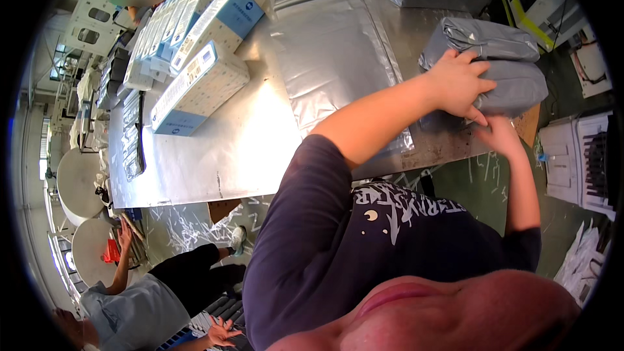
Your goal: The person repeatedly picks up small rectangular boxes and places them into gray plastic shipping bags on a metal table. They fold the top of the bags over the boxes to seal them and then move the packaged items to a stack on the right side of the table.
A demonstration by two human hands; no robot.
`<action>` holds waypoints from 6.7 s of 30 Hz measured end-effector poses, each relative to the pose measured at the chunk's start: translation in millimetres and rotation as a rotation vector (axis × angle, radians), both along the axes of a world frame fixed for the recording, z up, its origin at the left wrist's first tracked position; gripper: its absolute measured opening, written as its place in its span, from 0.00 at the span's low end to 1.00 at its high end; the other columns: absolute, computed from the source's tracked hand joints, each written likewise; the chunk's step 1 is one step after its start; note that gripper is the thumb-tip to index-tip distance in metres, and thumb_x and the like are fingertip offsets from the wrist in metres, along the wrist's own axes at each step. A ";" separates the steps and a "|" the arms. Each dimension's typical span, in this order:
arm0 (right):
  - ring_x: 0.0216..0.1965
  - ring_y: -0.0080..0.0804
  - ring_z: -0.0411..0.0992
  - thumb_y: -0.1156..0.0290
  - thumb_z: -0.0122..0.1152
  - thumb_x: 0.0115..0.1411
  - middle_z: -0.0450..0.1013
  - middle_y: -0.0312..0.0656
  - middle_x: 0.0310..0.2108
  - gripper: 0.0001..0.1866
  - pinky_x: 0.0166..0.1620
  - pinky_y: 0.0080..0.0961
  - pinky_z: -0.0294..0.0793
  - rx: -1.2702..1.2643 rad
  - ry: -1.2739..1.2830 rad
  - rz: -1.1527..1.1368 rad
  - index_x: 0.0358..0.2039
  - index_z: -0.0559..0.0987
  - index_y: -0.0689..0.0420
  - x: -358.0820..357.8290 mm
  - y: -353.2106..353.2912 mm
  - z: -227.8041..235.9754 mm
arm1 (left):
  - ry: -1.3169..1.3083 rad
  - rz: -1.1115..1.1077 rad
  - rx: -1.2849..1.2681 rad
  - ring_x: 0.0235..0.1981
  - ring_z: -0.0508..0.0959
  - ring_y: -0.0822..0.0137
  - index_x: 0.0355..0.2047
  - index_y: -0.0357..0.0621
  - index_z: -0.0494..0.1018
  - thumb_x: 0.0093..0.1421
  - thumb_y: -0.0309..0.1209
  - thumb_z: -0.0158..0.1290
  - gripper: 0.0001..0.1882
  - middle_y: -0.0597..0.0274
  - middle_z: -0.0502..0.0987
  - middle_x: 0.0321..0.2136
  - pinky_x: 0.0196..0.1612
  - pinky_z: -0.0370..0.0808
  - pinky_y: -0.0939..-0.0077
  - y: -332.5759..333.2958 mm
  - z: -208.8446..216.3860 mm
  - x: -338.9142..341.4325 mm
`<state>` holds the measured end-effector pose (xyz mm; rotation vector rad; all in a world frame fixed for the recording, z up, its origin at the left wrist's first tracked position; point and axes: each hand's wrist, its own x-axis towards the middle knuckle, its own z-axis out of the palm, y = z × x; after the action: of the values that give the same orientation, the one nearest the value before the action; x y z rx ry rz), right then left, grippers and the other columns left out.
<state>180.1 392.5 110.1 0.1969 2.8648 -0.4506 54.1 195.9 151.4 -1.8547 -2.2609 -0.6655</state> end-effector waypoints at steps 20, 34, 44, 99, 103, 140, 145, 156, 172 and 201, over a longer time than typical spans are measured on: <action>0.64 0.39 0.50 0.47 0.50 0.58 0.56 0.41 0.62 0.30 0.61 0.44 0.53 0.261 0.317 0.536 0.59 0.64 0.46 -227.4 -234.4 -97.6 | 0.007 0.908 0.235 0.52 0.67 0.59 0.57 0.33 0.56 0.42 0.35 0.67 0.45 0.51 0.67 0.49 0.54 0.66 0.68 -411.6 44.2 -81.4; 0.55 0.42 0.61 0.56 0.54 0.54 0.64 0.43 0.54 0.24 0.54 0.40 0.62 0.020 0.695 0.408 0.52 0.69 0.48 -199.0 -176.8 -112.0 | -0.836 0.808 0.574 0.51 0.67 0.59 0.61 0.37 0.48 0.46 0.25 0.62 0.45 0.50 0.65 0.50 0.51 0.67 0.70 -308.4 -148.1 -43.1; 0.33 0.48 0.74 0.71 0.56 0.46 0.75 0.48 0.28 0.07 0.36 0.40 0.73 0.055 0.194 0.718 0.25 0.80 0.58 -130.0 -166.8 -79.8 | -1.456 0.743 0.367 0.27 0.72 0.76 0.47 0.46 0.65 0.62 0.29 0.48 0.13 0.65 0.73 0.26 0.30 0.69 0.81 -278.0 -111.0 -46.2; 0.25 0.43 0.74 0.73 0.59 0.40 0.74 0.52 0.24 0.11 0.29 0.34 0.71 -0.127 -0.287 0.769 0.26 0.78 0.64 50.0 -103.0 -83.0 | -0.494 0.486 -0.729 0.44 0.75 0.49 0.44 0.37 0.72 0.57 0.34 0.47 0.18 0.39 0.73 0.41 0.45 0.72 0.59 -248.7 -216.9 157.2; 0.24 0.43 0.74 0.72 0.58 0.41 0.74 0.51 0.22 0.10 0.28 0.35 0.72 0.064 -0.325 0.715 0.25 0.79 0.62 30.1 -118.1 -58.4 | -0.755 0.787 -0.188 0.27 0.79 0.50 0.31 0.35 0.76 0.57 0.39 0.51 0.16 0.44 0.77 0.22 0.31 0.74 0.59 -215.1 -135.1 107.0; 0.28 0.26 0.70 0.69 0.47 0.59 0.71 0.37 0.25 0.09 0.32 0.21 0.69 -0.780 -0.639 -0.264 0.35 0.74 0.58 142.6 -30.0 -132.1 | -0.924 0.595 -0.254 0.30 0.77 0.63 0.35 0.42 0.78 0.55 0.33 0.55 0.10 0.57 0.78 0.27 0.37 0.73 0.75 -287.7 -129.0 105.0; 0.64 0.42 0.50 0.74 0.53 0.52 0.54 0.40 0.63 0.30 0.63 0.46 0.50 0.014 0.000 0.386 0.58 0.65 0.47 86.1 -39.1 -34.7 | 0.279 0.471 -0.349 0.59 0.60 0.56 0.51 0.60 0.70 0.48 0.33 0.56 0.27 0.62 0.61 0.59 0.56 0.62 0.61 -257.8 -61.5 87.2; 0.36 0.38 0.72 0.66 0.51 0.60 0.74 0.40 0.40 0.11 0.37 0.32 0.70 -1.306 0.167 -0.575 0.37 0.77 0.59 -18.2 -112.3 -105.9 | -1.285 1.072 0.865 0.14 0.64 0.77 0.12 0.41 0.66 0.60 0.32 0.48 0.19 0.73 0.64 0.11 0.18 0.58 0.76 -192.7 -158.3 88.4; 0.53 0.33 0.65 0.66 0.55 0.59 0.67 0.50 0.51 0.25 0.55 0.30 0.62 -0.940 0.453 -0.053 0.55 0.65 0.64 8.8 18.1 -73.0 | 0.005 0.040 0.300 0.59 0.59 0.48 0.54 0.53 0.67 0.38 0.29 0.60 0.37 0.54 0.54 0.61 0.58 0.60 0.55 -67.4 35.8 28.0; 0.64 0.42 0.49 0.48 0.56 0.54 0.53 0.44 0.63 0.37 0.62 0.43 0.49 0.124 0.083 0.525 0.61 0.59 0.48 -218.7 -234.5 -75.1 | -0.053 1.015 -0.311 0.38 0.76 0.61 0.61 0.67 0.57 0.50 0.41 0.56 0.36 0.54 0.73 0.40 0.41 0.72 0.68 -429.3 26.1 -237.4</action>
<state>-38.6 158.0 35.0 -0.5538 2.8653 -0.1783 -183.3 -233.4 177.5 -0.5233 -2.9744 -0.1838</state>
